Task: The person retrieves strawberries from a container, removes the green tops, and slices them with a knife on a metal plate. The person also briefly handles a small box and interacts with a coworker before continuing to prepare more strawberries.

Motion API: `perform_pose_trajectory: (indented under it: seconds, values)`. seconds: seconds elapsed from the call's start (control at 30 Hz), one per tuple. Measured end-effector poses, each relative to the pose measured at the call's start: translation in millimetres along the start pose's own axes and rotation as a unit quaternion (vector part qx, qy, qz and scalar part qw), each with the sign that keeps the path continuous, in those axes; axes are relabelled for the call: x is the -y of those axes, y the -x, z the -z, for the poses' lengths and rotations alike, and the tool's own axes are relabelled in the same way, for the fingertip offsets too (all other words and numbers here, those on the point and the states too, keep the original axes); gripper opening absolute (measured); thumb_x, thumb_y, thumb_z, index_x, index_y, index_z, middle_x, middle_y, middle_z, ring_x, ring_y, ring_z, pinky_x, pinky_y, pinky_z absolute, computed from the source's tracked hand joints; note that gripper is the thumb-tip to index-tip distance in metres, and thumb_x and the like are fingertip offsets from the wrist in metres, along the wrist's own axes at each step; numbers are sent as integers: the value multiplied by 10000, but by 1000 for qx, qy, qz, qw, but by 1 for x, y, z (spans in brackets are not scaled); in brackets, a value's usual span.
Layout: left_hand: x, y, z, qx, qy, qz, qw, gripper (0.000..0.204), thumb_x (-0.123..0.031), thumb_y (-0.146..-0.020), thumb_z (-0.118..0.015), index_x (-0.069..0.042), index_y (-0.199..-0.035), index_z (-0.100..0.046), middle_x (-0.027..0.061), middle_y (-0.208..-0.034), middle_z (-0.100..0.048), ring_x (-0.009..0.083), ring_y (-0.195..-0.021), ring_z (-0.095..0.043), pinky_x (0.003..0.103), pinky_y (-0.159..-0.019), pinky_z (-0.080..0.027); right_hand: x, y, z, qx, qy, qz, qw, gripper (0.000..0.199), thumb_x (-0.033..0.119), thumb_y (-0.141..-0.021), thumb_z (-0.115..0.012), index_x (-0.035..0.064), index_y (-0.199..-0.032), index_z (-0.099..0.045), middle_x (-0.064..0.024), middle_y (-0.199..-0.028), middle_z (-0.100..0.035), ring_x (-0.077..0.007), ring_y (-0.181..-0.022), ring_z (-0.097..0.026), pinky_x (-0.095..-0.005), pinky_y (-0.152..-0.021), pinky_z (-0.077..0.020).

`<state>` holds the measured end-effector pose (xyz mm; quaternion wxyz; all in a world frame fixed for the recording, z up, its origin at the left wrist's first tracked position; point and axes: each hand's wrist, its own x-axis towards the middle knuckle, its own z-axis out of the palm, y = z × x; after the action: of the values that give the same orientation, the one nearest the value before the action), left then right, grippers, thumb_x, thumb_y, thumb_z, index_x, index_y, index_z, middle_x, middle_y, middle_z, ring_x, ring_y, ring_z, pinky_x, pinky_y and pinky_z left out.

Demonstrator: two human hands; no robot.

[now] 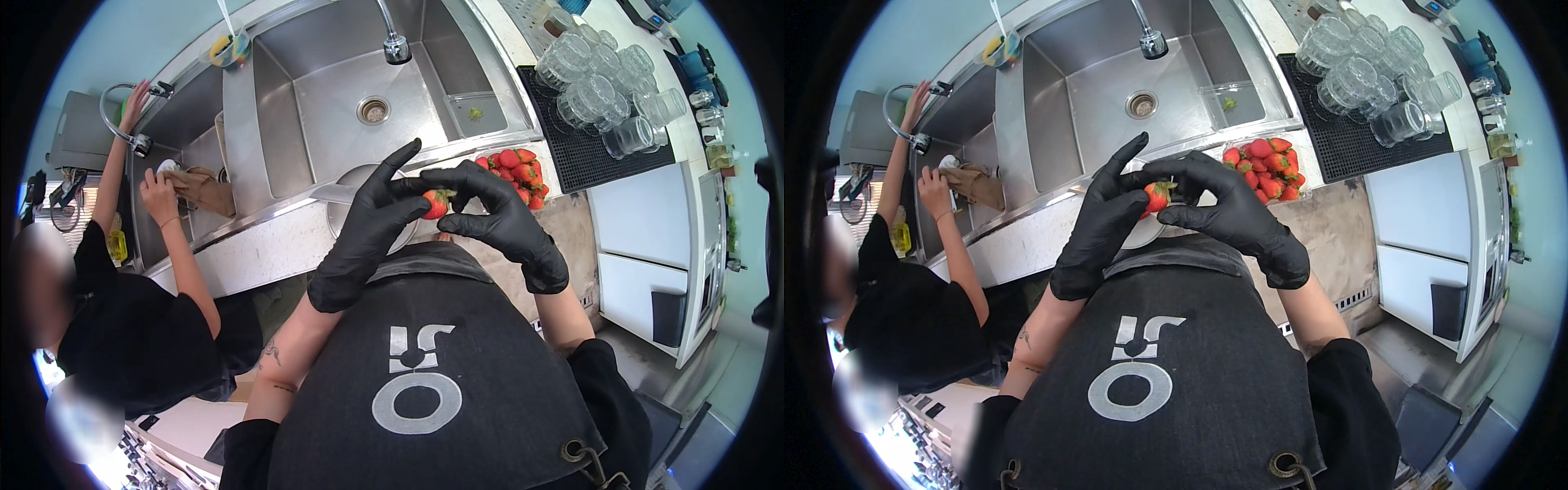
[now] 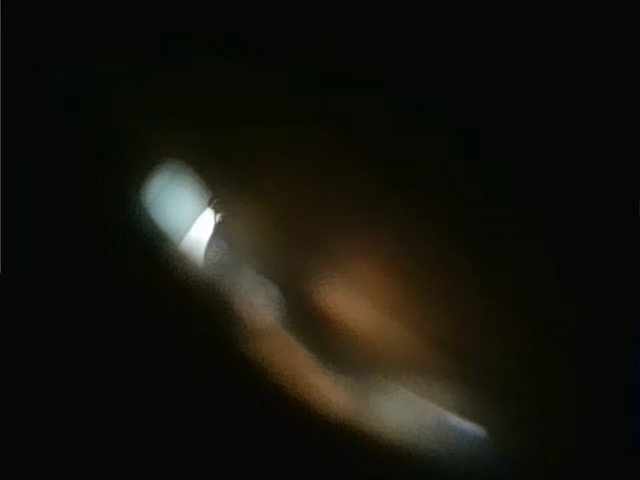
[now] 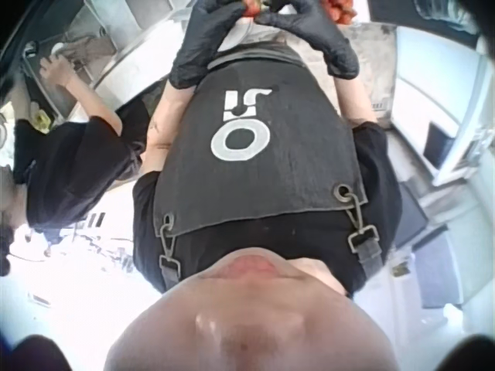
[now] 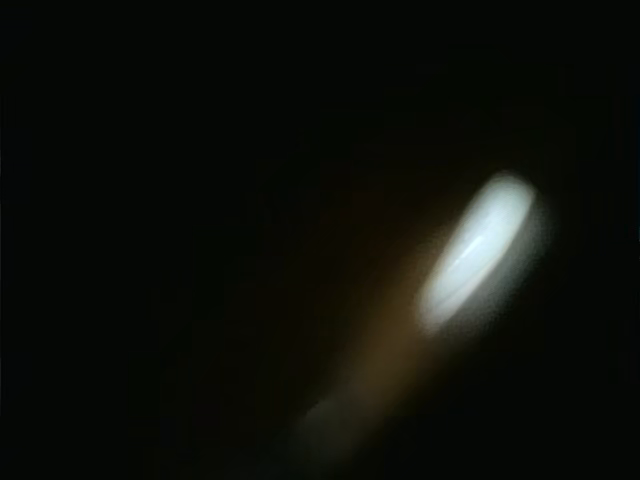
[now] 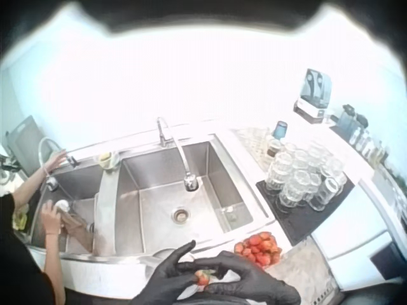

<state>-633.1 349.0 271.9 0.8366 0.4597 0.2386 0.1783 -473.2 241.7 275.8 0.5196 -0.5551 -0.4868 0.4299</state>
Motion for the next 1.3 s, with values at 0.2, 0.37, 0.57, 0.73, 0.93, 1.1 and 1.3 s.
perform_pose_trajectory:
  seconds: [0.2, 0.37, 0.57, 0.73, 0.93, 1.1, 1.3]
  values:
    - [-12, 8, 16, 5, -13, 50, 999, 715, 49, -790, -576, -118, -1434, -312, 132, -1064, -616, 105, -915, -577, 214, -801, -459, 5, -11, -6, 25, -52, 7, 998, 323, 121, -763, -730, 75, -1077, -675, -20, -887, -621, -106, -785, -533, -253, -732, -435]
    - [-15, 11, 15, -3, 37, 48, 998, 681, 8, -794, -573, -94, -1422, -330, 124, -1066, -611, 118, -943, -577, 226, -849, -452, -1, -17, -10, -1, -64, -7, 998, 199, 59, -774, -703, 29, -970, -687, -39, -845, -611, -126, -816, -561, -269, -747, -438]
    - [-6, 13, 14, -36, 6, 3, 999, 626, -21, -816, -561, -57, -1404, -348, 119, -1088, -583, 142, -986, -576, 253, -894, -452, -3, -24, -27, -72, 32, 38, 996, 142, 21, -767, -684, 1, -907, -672, -60, -821, -606, -145, -804, -567, -278, -733, -441]
    - [2, 13, 18, -56, 21, -8, 998, 589, -70, -844, -576, -47, -1391, -359, 114, -1075, -576, 160, -967, -576, 271, -879, -467, -7, -26, -37, -103, 85, 99, 986, 111, 22, -793, -658, -9, -898, -643, -60, -807, -593, -145, -781, -561, -279, -735, -440]
    - [7, 16, 27, -30, 134, 20, 990, 588, -131, -858, -585, -28, -1386, -349, 125, -1068, -585, 182, -962, -586, 282, -884, -468, -12, -31, -39, -152, -34, 54, 986, 98, 43, -842, -627, 2, -931, -623, -25, -839, -579, -104, -790, -540, -255, -740, -432]
    - [24, 21, 61, -89, -86, -23, 992, 544, -83, -843, -643, -78, -1347, -437, 98, -1062, -627, 145, -994, -586, 288, -876, -471, -44, -52, 28, -226, 122, 8, 967, 124, 43, -806, -672, 19, -927, -657, -22, -792, -643, -81, -711, -550, -241, -687, -456]
    - [75, 25, 120, -136, -384, -105, 907, 543, -60, -755, -682, -104, -1273, -526, 90, -1090, -644, 195, -999, -609, 331, -892, -462, -95, -61, 100, -187, 372, -24, 909, 160, 42, -767, -671, 45, -927, -671, -92, -775, -670, -177, -701, -649, -291, -666, -504]
